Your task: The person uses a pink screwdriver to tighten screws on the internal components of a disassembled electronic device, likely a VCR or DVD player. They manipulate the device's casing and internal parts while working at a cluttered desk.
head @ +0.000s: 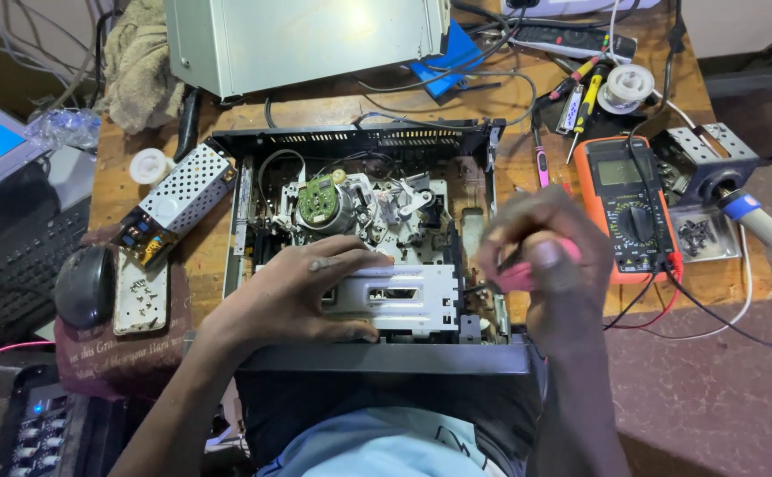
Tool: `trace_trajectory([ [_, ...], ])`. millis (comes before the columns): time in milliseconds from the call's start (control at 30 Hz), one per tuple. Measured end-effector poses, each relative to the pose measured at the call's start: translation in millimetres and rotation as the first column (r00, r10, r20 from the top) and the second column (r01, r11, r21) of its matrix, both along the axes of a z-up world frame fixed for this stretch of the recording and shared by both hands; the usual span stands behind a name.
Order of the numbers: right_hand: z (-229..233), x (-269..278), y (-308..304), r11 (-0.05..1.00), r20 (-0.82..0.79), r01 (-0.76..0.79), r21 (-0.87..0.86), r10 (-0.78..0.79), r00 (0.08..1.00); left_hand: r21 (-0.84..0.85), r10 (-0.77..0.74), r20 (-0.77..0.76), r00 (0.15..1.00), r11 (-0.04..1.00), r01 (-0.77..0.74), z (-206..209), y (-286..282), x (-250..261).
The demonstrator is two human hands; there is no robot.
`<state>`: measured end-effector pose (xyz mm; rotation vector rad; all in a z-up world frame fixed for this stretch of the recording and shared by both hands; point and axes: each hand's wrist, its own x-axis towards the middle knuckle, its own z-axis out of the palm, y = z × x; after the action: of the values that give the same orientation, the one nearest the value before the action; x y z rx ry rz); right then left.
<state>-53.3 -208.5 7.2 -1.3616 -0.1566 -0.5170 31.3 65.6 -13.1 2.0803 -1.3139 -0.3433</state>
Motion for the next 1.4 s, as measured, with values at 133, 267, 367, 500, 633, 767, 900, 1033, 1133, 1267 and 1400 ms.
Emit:
trace_trajectory([
  [133,8.7,-3.2,-8.9,0.884,-0.090,-0.105,-0.456,0.072,0.993,-0.135,0.025,-0.042,0.999,0.990,-0.030,15.2,-25.1,-14.8],
  [267,1.0,-1.6,-6.4,0.919,-0.003,-0.027,-0.394,0.028,1.000,-0.300,0.132,-0.208,0.969,0.935,-0.191,6.7,-78.8,-45.4],
  [367,-16.9,-13.8,-22.6,0.937,0.047,-0.053,-0.346,0.073,0.996,-0.437,0.107,-0.235,0.966,0.876,-0.203,-17.6,-109.7,-64.2],
  [500,-13.5,-13.9,-44.0,0.915,0.100,-0.163,-0.370,0.213,0.972,-0.487,0.066,-0.317,0.946,0.845,-0.222,-16.1,-119.0,-74.9],
  [633,11.7,-13.6,-36.2,0.838,0.027,-0.204,-0.507,0.252,0.967,-0.499,0.287,-0.296,0.911,0.766,-0.404,-0.8,-129.8,-68.2],
  [767,4.0,-17.2,-22.2,0.775,0.150,0.072,-0.627,0.029,0.988,-0.306,0.512,-0.293,0.808,0.750,-0.586,-11.9,-148.5,-59.3],
  [900,-3.2,-21.6,-11.0,0.862,0.141,0.195,-0.468,-0.145,0.979,-0.430,0.532,-0.141,0.835,0.727,-0.536,-22.3,-158.8,-60.5],
  [1033,-21.0,-14.4,-34.2,0.960,0.099,-0.105,-0.261,0.134,0.986,-0.439,0.259,-0.253,0.932,0.828,-0.349,-14.1,-134.1,-70.2],
  [1133,-9.4,-14.9,-35.8,0.954,0.095,-0.098,-0.284,0.129,0.987,-0.454,0.128,-0.340,0.932,0.845,-0.282,-9.3,-119.7,-69.2],
  [1267,-6.9,-10.7,-26.3,0.860,0.139,0.077,-0.504,-0.007,0.990,-0.395,0.300,-0.464,0.833,0.772,-0.498,6.7,-118.2,-66.8],
  [1400,-4.1,-24.5,-17.8,0.698,0.177,0.179,-0.693,-0.075,0.981,-0.421,0.517,-0.245,0.820,0.706,-0.570,-19.9,-155.4,-66.6],
])
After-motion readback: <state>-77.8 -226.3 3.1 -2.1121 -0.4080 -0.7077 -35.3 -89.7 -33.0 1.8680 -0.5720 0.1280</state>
